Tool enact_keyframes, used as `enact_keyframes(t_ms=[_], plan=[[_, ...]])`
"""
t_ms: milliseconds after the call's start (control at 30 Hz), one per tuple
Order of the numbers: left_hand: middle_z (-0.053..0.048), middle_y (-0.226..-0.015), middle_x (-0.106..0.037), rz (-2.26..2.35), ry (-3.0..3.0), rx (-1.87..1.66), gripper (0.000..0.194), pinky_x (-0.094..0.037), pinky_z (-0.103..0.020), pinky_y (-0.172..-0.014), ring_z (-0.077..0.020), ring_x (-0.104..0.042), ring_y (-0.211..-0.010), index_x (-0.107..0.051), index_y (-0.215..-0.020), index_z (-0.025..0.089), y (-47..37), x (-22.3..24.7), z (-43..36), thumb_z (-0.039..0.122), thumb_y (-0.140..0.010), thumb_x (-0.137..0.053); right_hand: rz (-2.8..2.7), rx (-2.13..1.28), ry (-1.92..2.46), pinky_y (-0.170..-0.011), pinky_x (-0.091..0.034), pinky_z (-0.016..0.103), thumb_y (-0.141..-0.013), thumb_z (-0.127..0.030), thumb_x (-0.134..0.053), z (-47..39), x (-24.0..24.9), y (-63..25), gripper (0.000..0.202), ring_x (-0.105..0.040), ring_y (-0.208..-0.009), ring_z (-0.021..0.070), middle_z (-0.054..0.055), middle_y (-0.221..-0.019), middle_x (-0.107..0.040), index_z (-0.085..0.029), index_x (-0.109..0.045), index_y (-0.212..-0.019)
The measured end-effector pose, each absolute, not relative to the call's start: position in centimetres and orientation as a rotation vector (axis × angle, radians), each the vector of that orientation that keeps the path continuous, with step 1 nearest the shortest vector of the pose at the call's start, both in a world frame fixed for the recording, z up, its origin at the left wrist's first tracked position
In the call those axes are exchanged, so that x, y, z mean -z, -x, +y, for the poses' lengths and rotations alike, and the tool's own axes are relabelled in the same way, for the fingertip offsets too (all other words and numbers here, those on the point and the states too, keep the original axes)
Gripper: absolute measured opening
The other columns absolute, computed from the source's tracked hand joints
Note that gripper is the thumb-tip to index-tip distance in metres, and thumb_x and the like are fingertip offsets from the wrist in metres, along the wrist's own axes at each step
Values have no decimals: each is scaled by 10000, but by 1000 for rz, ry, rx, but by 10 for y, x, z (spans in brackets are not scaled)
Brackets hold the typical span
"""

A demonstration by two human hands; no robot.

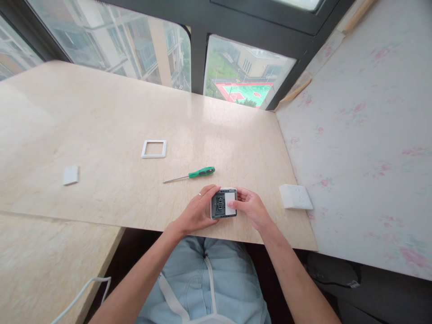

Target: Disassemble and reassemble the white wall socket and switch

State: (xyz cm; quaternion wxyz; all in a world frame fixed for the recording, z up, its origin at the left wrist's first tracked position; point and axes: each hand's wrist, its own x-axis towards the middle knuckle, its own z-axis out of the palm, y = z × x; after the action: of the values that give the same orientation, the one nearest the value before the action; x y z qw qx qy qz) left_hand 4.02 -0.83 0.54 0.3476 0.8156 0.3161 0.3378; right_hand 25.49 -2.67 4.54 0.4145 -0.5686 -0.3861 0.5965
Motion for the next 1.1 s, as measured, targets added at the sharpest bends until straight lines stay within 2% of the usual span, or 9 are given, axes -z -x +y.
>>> enact_keyframes(t_ms=[667, 833, 1100], plan=[[-139, -1452, -463, 911, -2036, -870, 929, -414, -530, -1147, -350, -458, -1374, -350, -1466, 252, -42, -4, -7, 204, -659, -808, -1060, -1464, 1340, -922, -557, 443, -629, -401, -889, -30, -37, -253, 490, -721, -990, 277, 77, -1035, -786, -201, -751, -1053], [-146, -1474, -459, 936, -2035, -910, 918, -407, -533, -1150, -347, -453, -1388, -352, -1463, 248, -42, 1, -6, 214, -668, -808, -1030, -1406, 1324, -985, -529, 472, -671, -424, -861, -32, -31, -248, 486, -708, -1065, 294, 76, -1134, -770, -216, -746, -1096], [-174, -1541, -426, 976, -2171, -909, 937, -297, -599, -1201, -368, -370, -1458, -312, -1504, 239, -41, 8, -5, 278, -714, -814, -939, -1349, 1313, -1086, -454, 480, -695, -423, -847, -40, -21, -249, 504, -658, -1178, 282, 80, -1255, -724, -238, -718, -1145]])
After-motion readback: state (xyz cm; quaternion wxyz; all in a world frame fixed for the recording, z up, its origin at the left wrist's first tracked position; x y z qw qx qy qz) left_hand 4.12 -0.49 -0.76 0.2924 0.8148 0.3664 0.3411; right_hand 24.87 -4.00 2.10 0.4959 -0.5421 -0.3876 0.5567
